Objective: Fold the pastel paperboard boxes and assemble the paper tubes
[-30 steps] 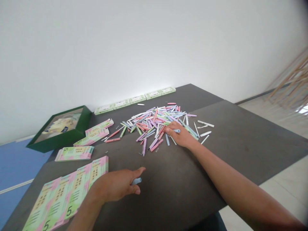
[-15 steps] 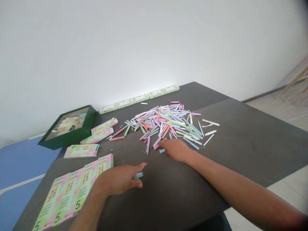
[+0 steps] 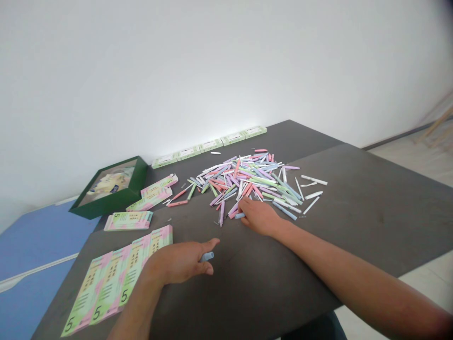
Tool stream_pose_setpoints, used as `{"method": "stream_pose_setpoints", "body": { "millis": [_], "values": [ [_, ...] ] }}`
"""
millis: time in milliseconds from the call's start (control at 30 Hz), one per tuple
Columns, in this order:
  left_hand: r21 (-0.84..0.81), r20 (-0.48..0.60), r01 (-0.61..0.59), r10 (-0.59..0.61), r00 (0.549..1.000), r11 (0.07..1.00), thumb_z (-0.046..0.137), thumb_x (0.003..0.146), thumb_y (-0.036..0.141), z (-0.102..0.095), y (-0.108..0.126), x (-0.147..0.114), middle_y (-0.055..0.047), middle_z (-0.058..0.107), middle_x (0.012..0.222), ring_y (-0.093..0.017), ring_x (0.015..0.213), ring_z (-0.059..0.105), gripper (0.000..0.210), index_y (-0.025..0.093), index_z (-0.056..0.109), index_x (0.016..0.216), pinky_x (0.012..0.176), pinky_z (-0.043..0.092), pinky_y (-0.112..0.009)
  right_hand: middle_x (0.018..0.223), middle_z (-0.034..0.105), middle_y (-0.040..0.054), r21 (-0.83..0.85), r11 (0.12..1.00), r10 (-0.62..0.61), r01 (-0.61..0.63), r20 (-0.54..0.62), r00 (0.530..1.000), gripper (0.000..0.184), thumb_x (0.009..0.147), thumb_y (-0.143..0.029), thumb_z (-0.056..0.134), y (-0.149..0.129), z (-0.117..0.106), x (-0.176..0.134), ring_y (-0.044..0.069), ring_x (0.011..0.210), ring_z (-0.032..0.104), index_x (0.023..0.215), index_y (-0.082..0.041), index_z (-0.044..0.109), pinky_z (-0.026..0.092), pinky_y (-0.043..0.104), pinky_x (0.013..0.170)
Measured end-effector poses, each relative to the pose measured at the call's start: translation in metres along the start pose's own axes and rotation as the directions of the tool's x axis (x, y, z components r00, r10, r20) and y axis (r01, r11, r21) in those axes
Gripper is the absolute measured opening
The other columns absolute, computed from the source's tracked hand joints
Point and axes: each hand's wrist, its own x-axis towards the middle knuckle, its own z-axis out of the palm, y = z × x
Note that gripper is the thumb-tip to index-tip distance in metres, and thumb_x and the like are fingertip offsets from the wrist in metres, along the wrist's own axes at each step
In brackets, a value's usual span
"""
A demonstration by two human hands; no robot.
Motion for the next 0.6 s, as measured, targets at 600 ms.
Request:
{"method": "stream_pose_setpoints", "body": {
  "millis": [600],
  "values": [
    [-0.009,0.011,-0.019,0.019,1.000,1.000,0.044,0.087,0.045,-0.007,0.002,-0.009,-0.006,0.070,0.096,-0.023,0.080,0.063,0.063,0.022,0.027,0.143,0.068,0.043,-0.027,0.064,0.050,-0.0038,0.822,0.569,0.018,0.032,-0.052,0.998,0.004,0.072,-0.016,0.046,-0.010,-0.002,-0.001,0.010,0.056,0.043,0.073,-0.019,0.044,0.031,0.021,0.051]
  ]
}}
